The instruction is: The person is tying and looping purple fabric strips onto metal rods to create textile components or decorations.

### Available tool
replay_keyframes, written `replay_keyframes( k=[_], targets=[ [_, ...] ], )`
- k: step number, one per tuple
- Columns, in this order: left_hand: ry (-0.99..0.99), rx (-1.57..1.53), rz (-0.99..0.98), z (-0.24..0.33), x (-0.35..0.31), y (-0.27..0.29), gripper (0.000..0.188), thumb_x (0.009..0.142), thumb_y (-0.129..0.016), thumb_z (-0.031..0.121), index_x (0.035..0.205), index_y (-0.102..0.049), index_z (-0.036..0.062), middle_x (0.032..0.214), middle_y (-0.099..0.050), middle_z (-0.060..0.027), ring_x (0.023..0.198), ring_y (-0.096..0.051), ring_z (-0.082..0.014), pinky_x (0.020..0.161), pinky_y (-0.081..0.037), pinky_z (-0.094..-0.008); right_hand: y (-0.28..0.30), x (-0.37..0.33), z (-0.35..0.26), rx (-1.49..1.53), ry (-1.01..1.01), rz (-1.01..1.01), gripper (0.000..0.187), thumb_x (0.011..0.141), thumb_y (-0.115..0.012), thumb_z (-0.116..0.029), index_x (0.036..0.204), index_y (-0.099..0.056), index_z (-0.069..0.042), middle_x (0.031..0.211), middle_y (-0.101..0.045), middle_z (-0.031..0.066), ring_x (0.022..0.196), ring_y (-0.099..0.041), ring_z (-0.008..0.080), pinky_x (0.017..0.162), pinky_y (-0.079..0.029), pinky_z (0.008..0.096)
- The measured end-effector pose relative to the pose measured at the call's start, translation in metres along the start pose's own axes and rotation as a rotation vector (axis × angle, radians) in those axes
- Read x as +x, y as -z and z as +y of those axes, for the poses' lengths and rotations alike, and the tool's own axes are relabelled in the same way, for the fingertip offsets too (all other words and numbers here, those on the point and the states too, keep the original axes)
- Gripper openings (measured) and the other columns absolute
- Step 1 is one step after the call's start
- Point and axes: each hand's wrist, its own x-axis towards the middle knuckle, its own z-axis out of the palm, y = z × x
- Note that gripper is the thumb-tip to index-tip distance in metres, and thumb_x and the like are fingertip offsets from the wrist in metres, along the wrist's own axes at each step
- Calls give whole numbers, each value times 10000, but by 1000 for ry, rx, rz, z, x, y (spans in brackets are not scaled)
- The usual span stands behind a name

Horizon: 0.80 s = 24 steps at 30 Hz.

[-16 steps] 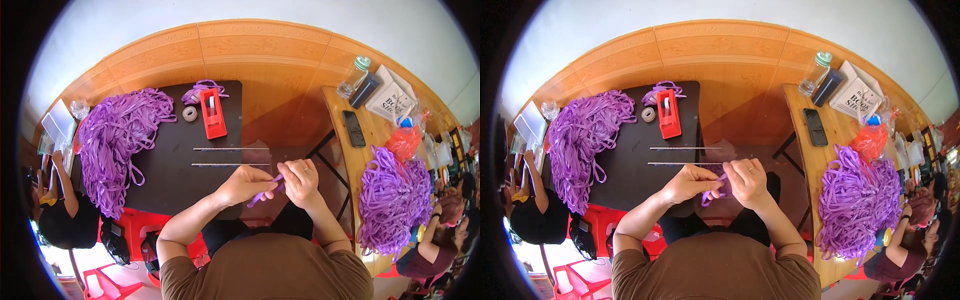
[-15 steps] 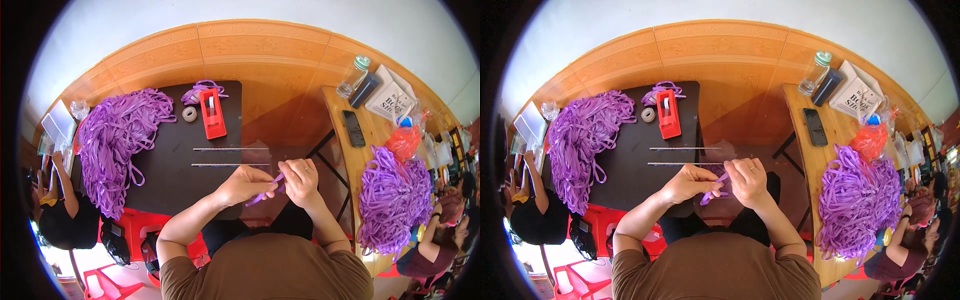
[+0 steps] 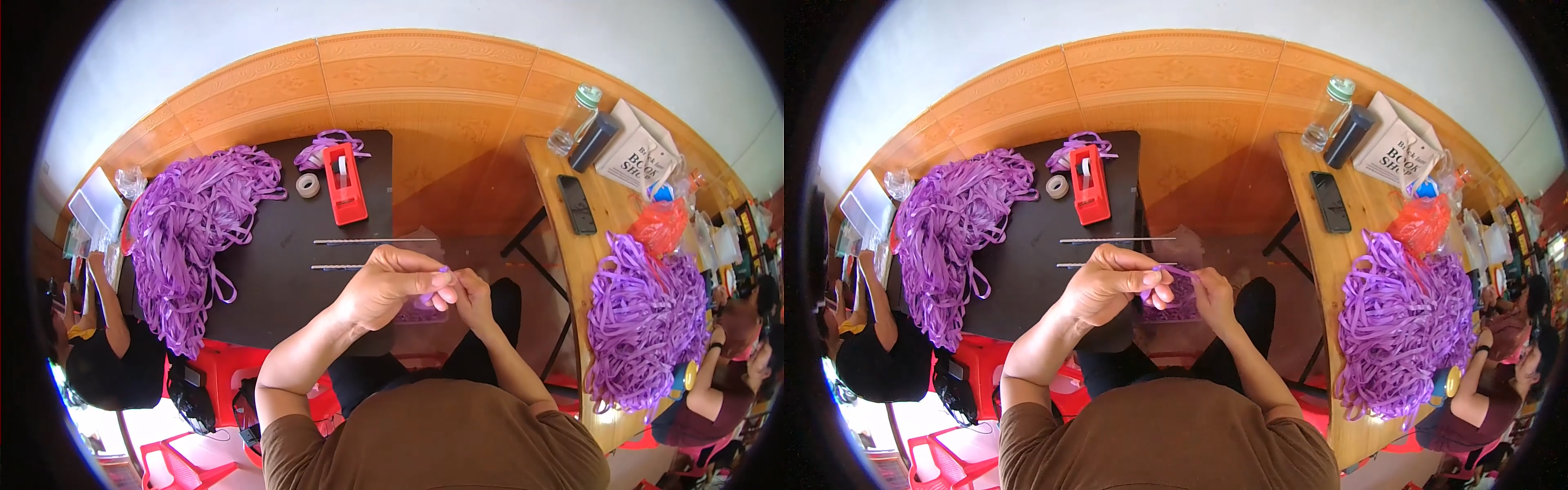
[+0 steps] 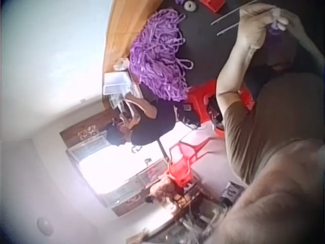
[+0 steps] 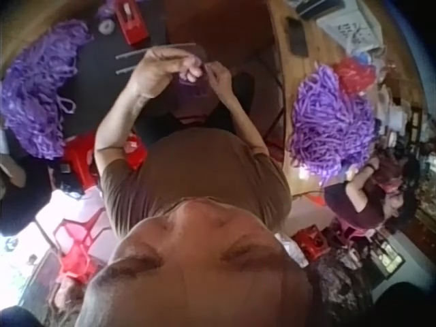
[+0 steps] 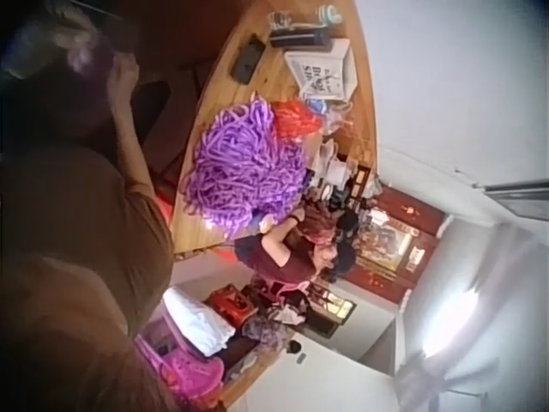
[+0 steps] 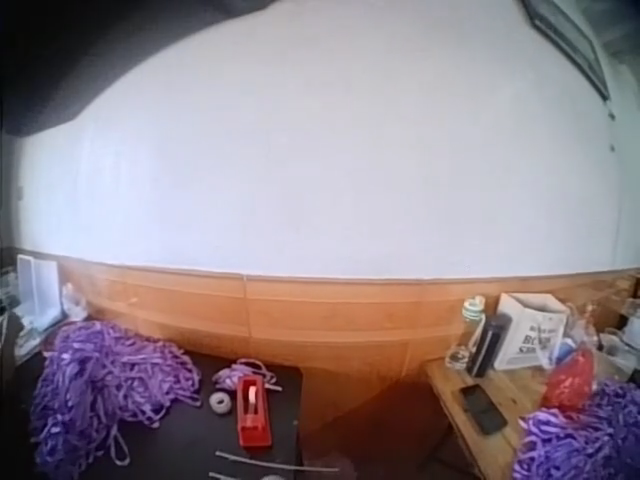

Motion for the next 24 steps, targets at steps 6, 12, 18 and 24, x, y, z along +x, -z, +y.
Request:
replay_keyframes(
  k=[6,12,18,24],
  targets=[
    [52,65,-8,17,-9,-11,159,867,-669,116,924,-706,-28,805,-700,-122,691,-650,-141,587,-488,-234,-4,-12,11,246,-260,45,121,889,-567,-41,918,-672,12,780,-632,74,698,-599,141,623,-452,259],
    [279,185,9,-4,-28,-6,161,864,-680,117,903,-707,-36,783,-695,-108,662,-640,-127,535,-474,-221,12,-4,23,771,-665,333,185,906,-571,-131,944,-677,16,793,-676,92,677,-619,112,611,-467,212],
    [228,62,86,-12,-32,7,176,880,-658,129,943,-696,-31,819,-689,-113,702,-635,-154,609,-491,-256,16,-1,21,824,-782,415,126,885,-600,-90,897,-680,6,759,-666,75,629,-604,104,582,-468,210],
    [-20,-217,173,-2,-16,20,199,905,-604,137,971,-670,-39,854,-681,-138,775,-657,-234,747,-522,-357,6,-27,21,51,-235,257,30,852,-632,11,861,-645,37,718,-570,2,642,-514,48,576,-403,194]
  ],
)
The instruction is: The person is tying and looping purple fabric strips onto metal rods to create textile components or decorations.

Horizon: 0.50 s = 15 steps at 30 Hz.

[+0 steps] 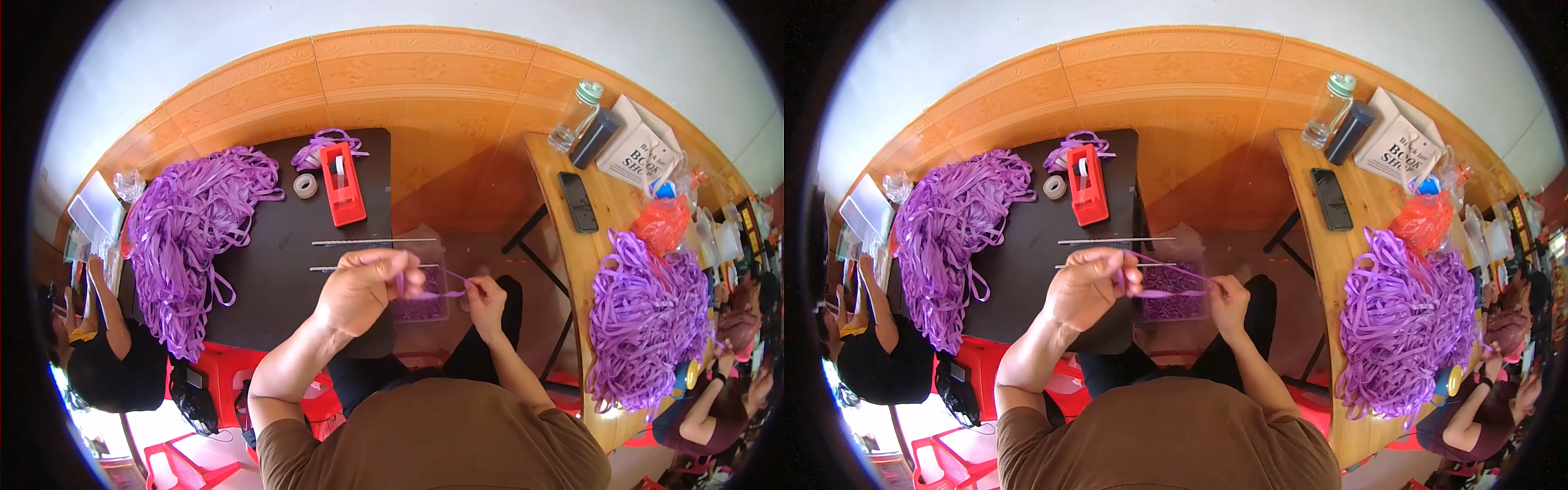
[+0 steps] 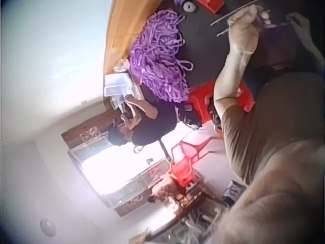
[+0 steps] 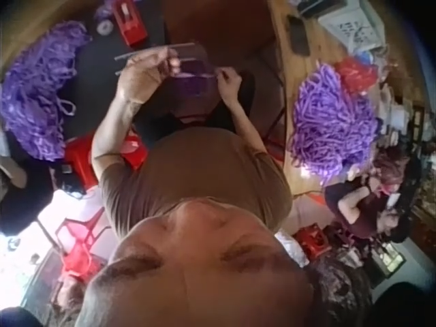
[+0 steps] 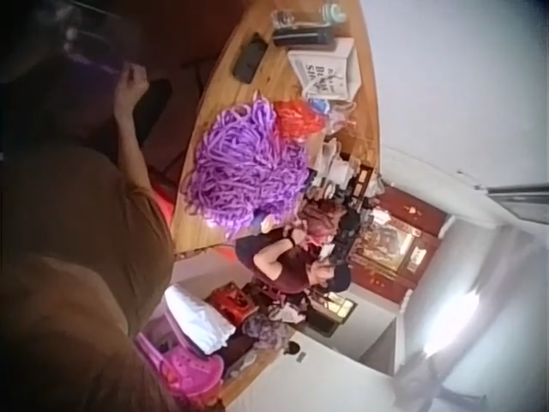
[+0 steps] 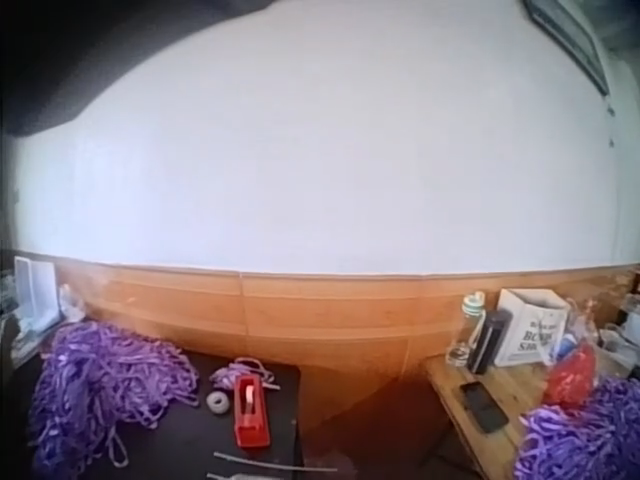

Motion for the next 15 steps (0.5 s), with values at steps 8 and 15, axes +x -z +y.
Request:
replay_keyframes(
  k=[8,15],
  targets=[
    [18,-170,1,-5,19,-1,260,913,-589,206,1045,-648,-10,913,-662,-142,888,-630,-281,868,-476,-421,0,-19,3,320,-277,-64,34,858,-636,6,829,-631,22,690,-582,11,608,-515,48,561,-421,200],
    [-1,-76,-67,-2,14,-7,237,929,-572,120,1120,-635,-6,908,-677,-134,834,-656,-228,759,-531,-355,17,-3,-19,581,-517,112,57,847,-622,10,797,-638,-14,702,-603,4,587,-525,56,527,-397,193]
  ],
)
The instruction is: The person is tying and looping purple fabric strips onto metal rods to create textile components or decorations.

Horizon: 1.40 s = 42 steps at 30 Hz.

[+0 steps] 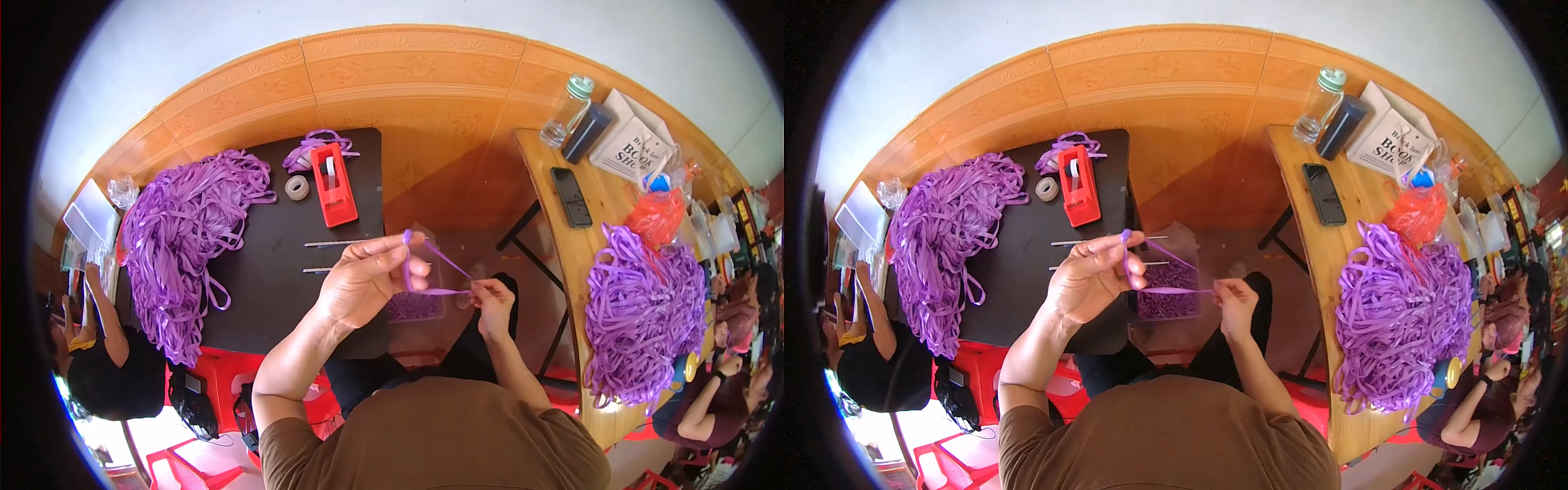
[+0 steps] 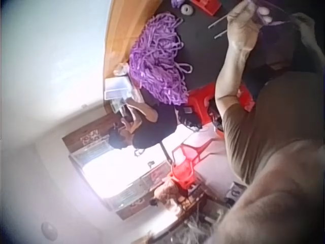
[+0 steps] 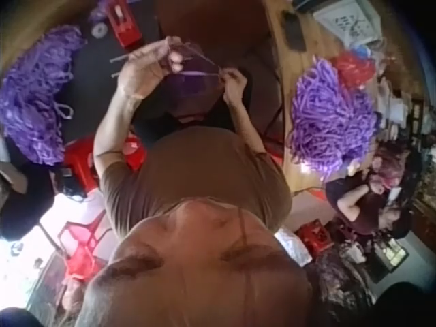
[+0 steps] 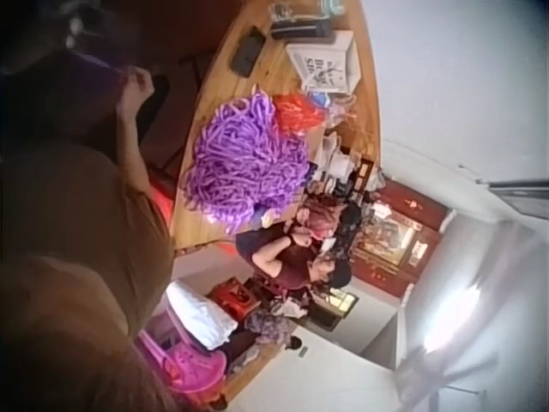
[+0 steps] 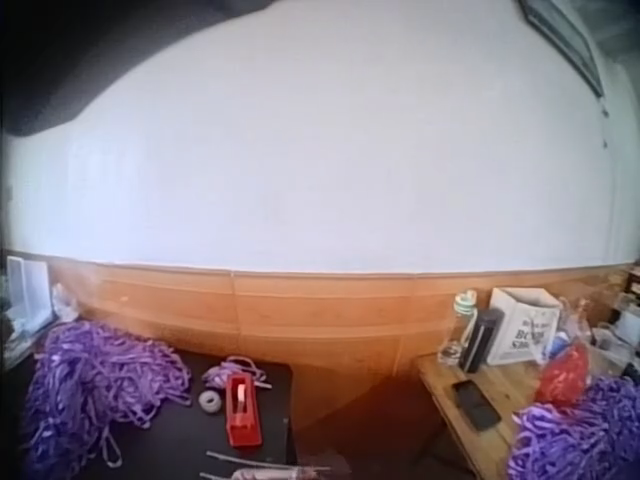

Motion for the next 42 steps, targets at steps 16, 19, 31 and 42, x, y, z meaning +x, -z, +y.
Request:
replay_keyframes(
  k=[16,19,31,42],
  targets=[
    [229,582,-113,-27,3,1,158,929,-557,149,884,-658,36,664,-581,5,493,-413,-22,443,-286,-172,-62,-19,-117,-141,416,-810,231,842,-580,72,1072,-601,71,980,-601,128,886,-600,180,774,-484,277],
    [140,753,-118,-22,-1,-5,162,934,-548,138,897,-652,20,682,-586,5,533,-452,-39,478,-345,-193,-68,-21,-118,-298,608,-753,100,838,-602,90,930,-637,76,874,-600,119,717,-594,139,620,-481,230],
    [-751,1465,-121,-27,7,-13,112,815,-637,46,909,-604,-6,750,-596,-138,640,-597,-318,563,-486,-366,-84,-25,-139,-283,415,-605,125,842,-624,46,729,-577,20,682,-560,17,630,-489,52,562,-377,206],
    [-802,1534,-274,-19,10,-10,73,804,-603,-40,867,-634,-20,741,-586,-122,596,-589,-256,530,-477,-328,-87,-22,-142,-390,632,-639,109,801,-628,86,731,-564,32,662,-534,56,588,-502,116,538,-384,235]
  ],
)
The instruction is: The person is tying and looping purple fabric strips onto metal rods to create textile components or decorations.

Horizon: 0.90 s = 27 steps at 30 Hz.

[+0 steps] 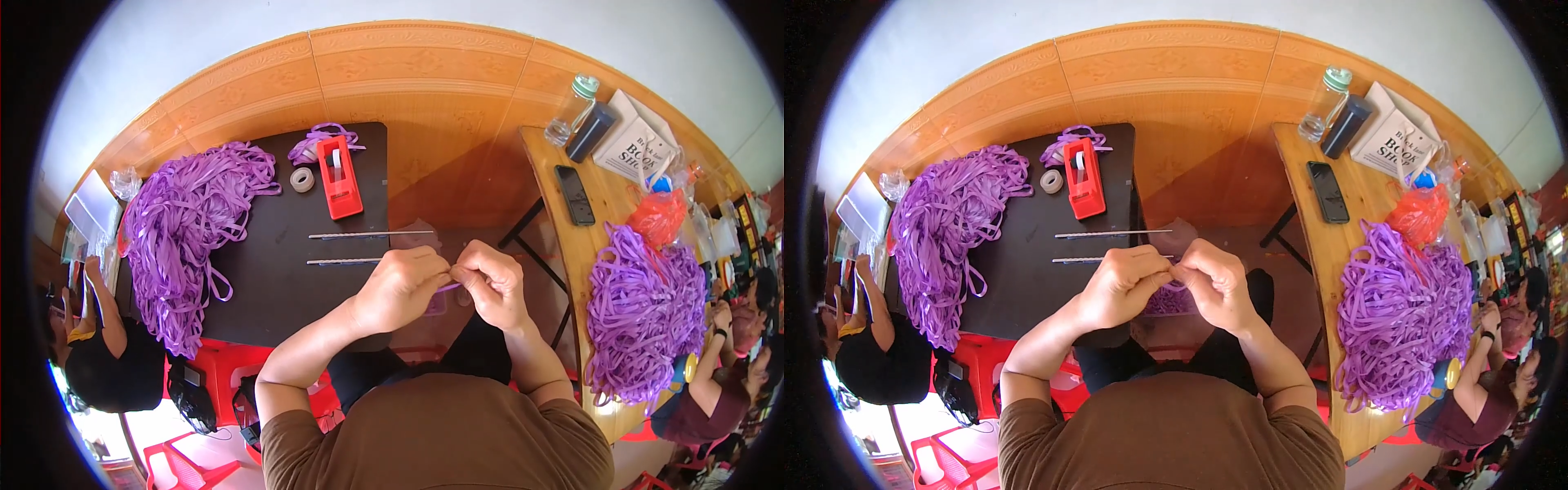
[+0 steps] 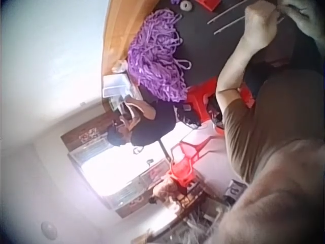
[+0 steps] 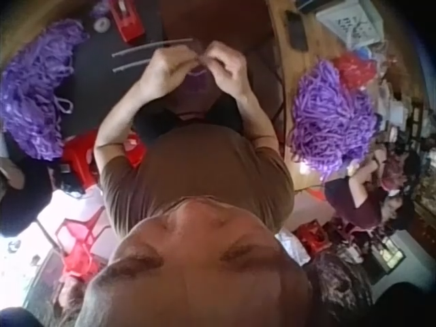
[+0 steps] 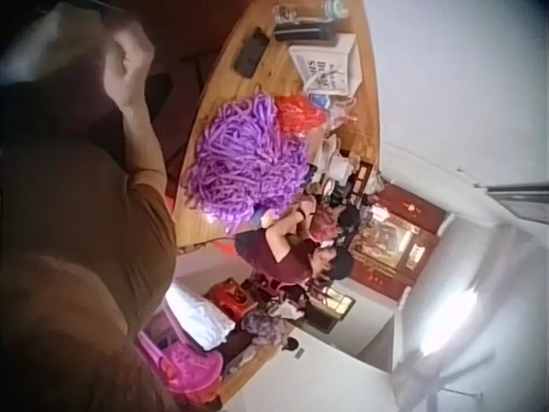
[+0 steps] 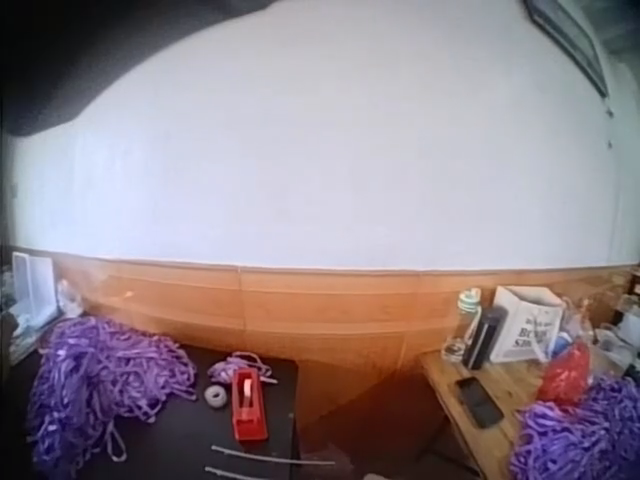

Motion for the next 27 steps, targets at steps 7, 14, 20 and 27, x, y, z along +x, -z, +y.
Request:
replay_keyframes(
  k=[7,14,20,27],
  targets=[
    [819,-1012,-350,-14,5,11,143,891,-629,125,844,-684,1,675,-630,-43,451,-523,-55,365,-351,-174,13,8,7,91,197,-194,59,792,-674,20,814,-620,28,731,-588,92,621,-558,170,536,-433,272],
    [874,-1168,-328,-17,8,7,194,926,-598,170,904,-646,-17,670,-631,-62,417,-482,-55,357,-307,-176,24,14,9,-101,283,-233,182,751,-711,-8,911,-625,12,745,-591,105,647,-580,231,551,-437,308],
    [822,-900,-395,-16,11,6,187,910,-602,161,910,-657,-17,593,-605,-38,407,-456,-45,367,-309,-181,28,8,14,-250,337,-218,257,721,-697,22,965,-620,-3,766,-594,96,651,-578,256,569,-443,335],
    [868,-1032,-259,-9,12,10,167,875,-649,146,904,-673,-16,766,-691,-98,520,-594,-96,428,-400,-188,16,-13,42,-610,403,121,275,690,-633,68,953,-617,-11,842,-610,108,730,-597,279,635,-448,361]
  ],
)
